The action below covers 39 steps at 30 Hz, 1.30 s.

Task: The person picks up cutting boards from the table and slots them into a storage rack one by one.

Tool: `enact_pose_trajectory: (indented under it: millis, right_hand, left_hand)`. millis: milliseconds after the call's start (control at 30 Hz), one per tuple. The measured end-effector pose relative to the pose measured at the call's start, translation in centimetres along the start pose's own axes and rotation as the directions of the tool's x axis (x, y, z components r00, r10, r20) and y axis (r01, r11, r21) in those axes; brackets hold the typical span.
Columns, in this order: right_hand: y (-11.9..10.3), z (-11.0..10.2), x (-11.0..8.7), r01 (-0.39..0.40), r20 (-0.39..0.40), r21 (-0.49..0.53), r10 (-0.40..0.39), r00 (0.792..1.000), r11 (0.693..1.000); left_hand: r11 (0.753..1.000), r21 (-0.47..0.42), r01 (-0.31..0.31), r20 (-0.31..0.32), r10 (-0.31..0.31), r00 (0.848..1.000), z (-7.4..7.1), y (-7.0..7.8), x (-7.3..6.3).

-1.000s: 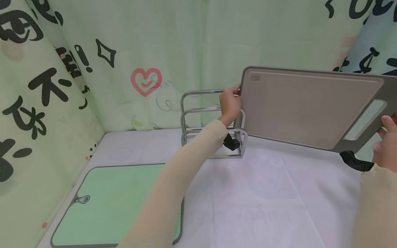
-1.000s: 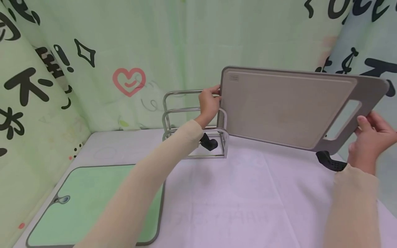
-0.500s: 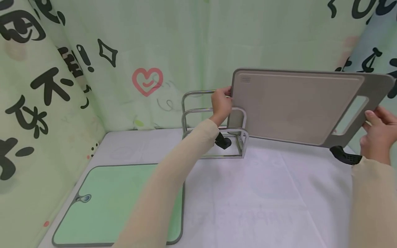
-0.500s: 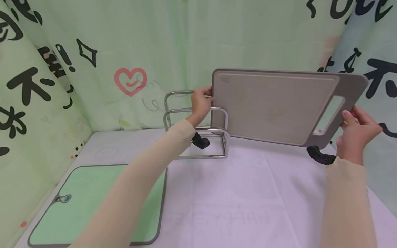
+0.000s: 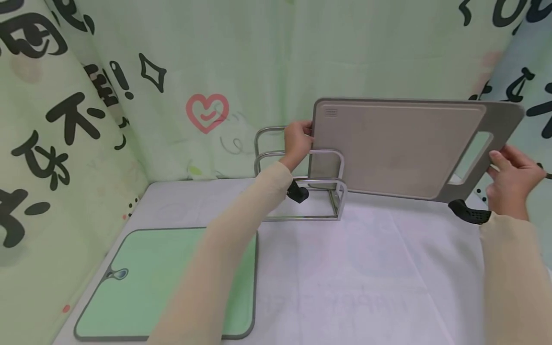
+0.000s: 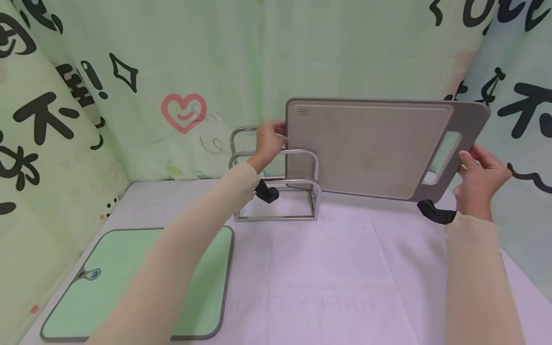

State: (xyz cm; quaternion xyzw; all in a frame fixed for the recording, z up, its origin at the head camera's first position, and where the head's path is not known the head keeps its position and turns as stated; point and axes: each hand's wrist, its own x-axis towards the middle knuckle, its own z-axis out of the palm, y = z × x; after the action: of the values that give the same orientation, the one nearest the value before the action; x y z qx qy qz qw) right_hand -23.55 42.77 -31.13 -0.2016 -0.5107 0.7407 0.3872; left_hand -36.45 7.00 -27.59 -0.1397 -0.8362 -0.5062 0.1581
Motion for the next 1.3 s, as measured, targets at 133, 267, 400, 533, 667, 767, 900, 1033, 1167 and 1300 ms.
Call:
enact_pose_trajectory:
  millis: [133,267,400,533,667,767,900,1033,1167,1300]
  right_hand:
    - [0.1,0.5,0.0,-0.005,0.022,-0.014,0.006,1.0,1.0]
    - [0.1,0.9,0.2,-0.011,0.066,-0.021,0.012,0.998,1.0]
    - [0.3,1.1,0.5,-0.011,0.14,-0.009,0.012,0.99,1.0]
    - [0.4,1.2,1.0,-0.013,0.213,0.0,0.013,0.977,1.0]
    - [0.2,1.5,1.4,-0.067,0.291,0.035,0.054,0.955,0.997]
    - [0.1,1.7,1.5,-0.095,0.332,0.019,0.083,0.94,0.995]
    - [0.3,2.2,1.4,-0.054,0.355,-0.05,0.068,0.933,0.997]
    - [0.6,2.6,1.4,-0.004,0.378,-0.082,0.034,0.925,0.997]
    - [0.8,3.0,1.5,0.012,0.397,-0.094,0.026,0.917,0.996]
    - [0.7,3.4,1.6,0.01,0.417,-0.079,0.024,0.909,0.997]
  left_hand:
    - [1.0,0.011,-0.003,0.06,0.003,0.998,-0.9,-0.6,0.2]
    - [1.0,-0.008,0.007,0.119,-0.006,0.993,-1.9,-1.3,0.5]
    - [0.998,-0.043,0.036,0.164,-0.028,0.986,-2.9,-1.8,0.8]
    - [0.995,-0.075,0.059,0.201,-0.042,0.979,-3.8,-2.3,0.9]
    - [0.993,-0.09,0.081,0.221,-0.06,0.973,-4.7,-2.6,0.9]
    - [0.99,-0.099,0.104,0.221,-0.08,0.972,-5.3,-2.9,0.9]
    - [0.988,-0.101,0.112,0.218,-0.088,0.972,-6.1,-3.2,0.8]
    - [0.989,-0.104,0.106,0.215,-0.082,0.973,-6.8,-3.5,0.7]
    - [0.991,-0.089,0.104,0.21,-0.083,0.974,-7.3,-3.8,0.7]
    - [0.991,-0.087,0.1,0.216,-0.079,0.973,-7.6,-4.3,0.7]
